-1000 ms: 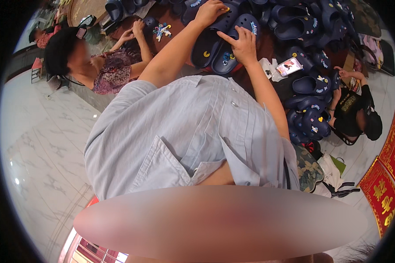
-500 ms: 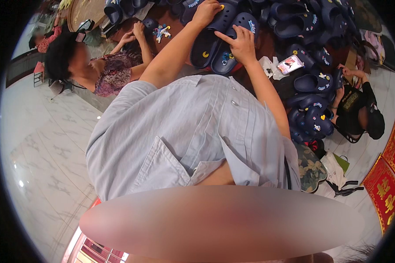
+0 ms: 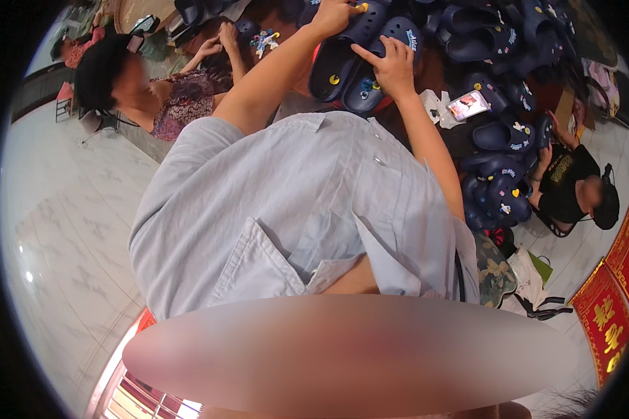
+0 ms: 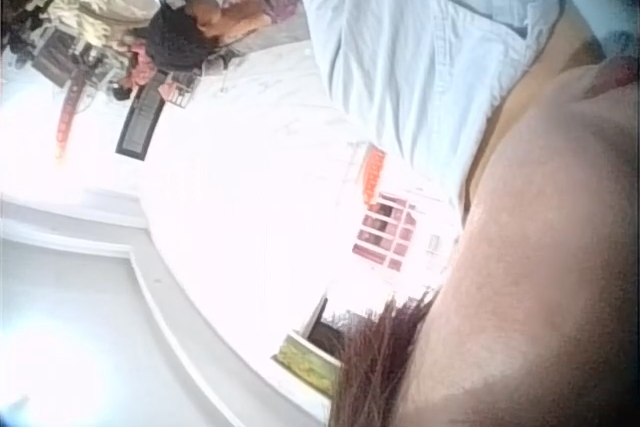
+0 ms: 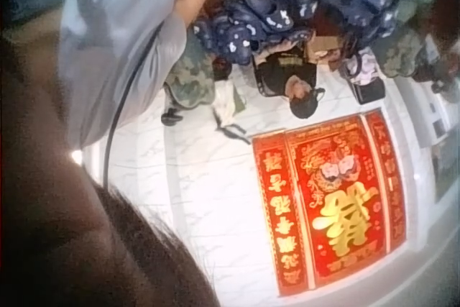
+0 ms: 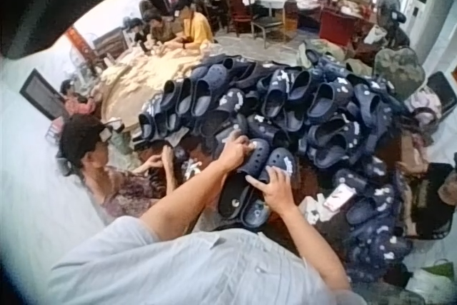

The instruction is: Attaching charms and labels to rubber shoes.

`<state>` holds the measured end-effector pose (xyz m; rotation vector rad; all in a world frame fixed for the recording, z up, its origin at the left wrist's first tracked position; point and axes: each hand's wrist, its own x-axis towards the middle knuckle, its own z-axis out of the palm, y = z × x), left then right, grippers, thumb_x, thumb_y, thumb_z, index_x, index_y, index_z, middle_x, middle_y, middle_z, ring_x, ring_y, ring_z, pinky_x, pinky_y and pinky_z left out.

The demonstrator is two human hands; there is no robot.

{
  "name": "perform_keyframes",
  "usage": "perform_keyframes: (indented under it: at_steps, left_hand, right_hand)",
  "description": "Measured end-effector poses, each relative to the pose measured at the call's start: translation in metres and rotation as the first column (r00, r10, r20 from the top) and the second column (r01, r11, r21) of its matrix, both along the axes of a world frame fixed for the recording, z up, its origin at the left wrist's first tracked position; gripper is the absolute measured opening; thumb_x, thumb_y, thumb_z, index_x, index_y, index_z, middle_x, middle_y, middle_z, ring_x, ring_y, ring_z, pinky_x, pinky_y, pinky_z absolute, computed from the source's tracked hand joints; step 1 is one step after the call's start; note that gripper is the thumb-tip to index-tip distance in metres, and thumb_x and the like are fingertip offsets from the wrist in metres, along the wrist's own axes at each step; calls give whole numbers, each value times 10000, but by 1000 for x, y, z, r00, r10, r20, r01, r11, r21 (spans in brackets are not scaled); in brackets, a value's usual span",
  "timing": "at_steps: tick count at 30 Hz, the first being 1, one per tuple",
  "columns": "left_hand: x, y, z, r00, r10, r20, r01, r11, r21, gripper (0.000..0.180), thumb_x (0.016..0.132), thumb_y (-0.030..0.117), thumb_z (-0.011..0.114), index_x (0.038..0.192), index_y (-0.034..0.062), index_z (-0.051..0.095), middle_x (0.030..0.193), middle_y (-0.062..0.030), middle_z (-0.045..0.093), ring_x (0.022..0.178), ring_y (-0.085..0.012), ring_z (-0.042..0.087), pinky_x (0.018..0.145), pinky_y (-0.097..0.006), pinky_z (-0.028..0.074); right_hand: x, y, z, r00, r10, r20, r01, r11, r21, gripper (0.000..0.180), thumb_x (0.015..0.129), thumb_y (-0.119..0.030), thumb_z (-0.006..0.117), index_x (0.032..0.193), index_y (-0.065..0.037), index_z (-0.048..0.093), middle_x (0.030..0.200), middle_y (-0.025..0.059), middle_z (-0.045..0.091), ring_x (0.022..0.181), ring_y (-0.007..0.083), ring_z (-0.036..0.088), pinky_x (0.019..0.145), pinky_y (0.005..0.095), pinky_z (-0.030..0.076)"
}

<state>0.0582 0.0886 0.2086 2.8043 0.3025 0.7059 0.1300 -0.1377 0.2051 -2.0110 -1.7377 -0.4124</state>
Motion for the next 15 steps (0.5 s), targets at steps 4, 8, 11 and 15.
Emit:
perform_keyframes:
  at_steps: [4, 8, 11, 15]
  left_hand:
    - [1, 8, -10, 991, -11, -131, 42, 971, 234, 205, 914, 213, 546, 1005, 140, 714, 977, -145, 625, 1142, -441, 505, 1011, -538, 386]
    - [1, 4, -3, 991, 14, -132, 4, 991, 137, 218, 927, 222, 550, 1042, 174, 729, 1010, -171, 614, 1145, -447, 504, 1010, -523, 389]
    - [-6, -6, 2, 994, 98, -48, -100, 994, -43, 236, 910, 196, 578, 1093, 178, 725, 1007, -175, 614, 1133, -454, 506, 1002, -484, 404]
    - [-31, -10, 10, 979, 197, 58, -173, 943, -285, 309, 836, 102, 637, 1135, 135, 709, 1023, -187, 629, 1094, -381, 541, 931, -463, 432]
  right_hand:
    - [0, 0, 1, 999, 35, -30, -35, 999, 1, 612, 859, -98, 523, 1302, -520, 545, 1213, 131, 571, 1140, 296, 502, 988, 448, 354]
    - [3, -1, -3, 999, 32, -18, -32, 999, 9, 644, 837, -75, 540, 1311, -511, 541, 1209, 124, 569, 1135, 295, 503, 976, 446, 364]
    - [4, -1, -6, 998, 42, -37, -41, 998, 39, 668, 825, -59, 550, 1316, -511, 535, 1214, 119, 564, 1135, 295, 507, 972, 447, 370]
    - [4, 0, -5, 998, 45, -44, -44, 999, 27, 684, 810, -52, 566, 1318, -510, 533, 1221, 119, 562, 1139, 296, 508, 974, 449, 369]
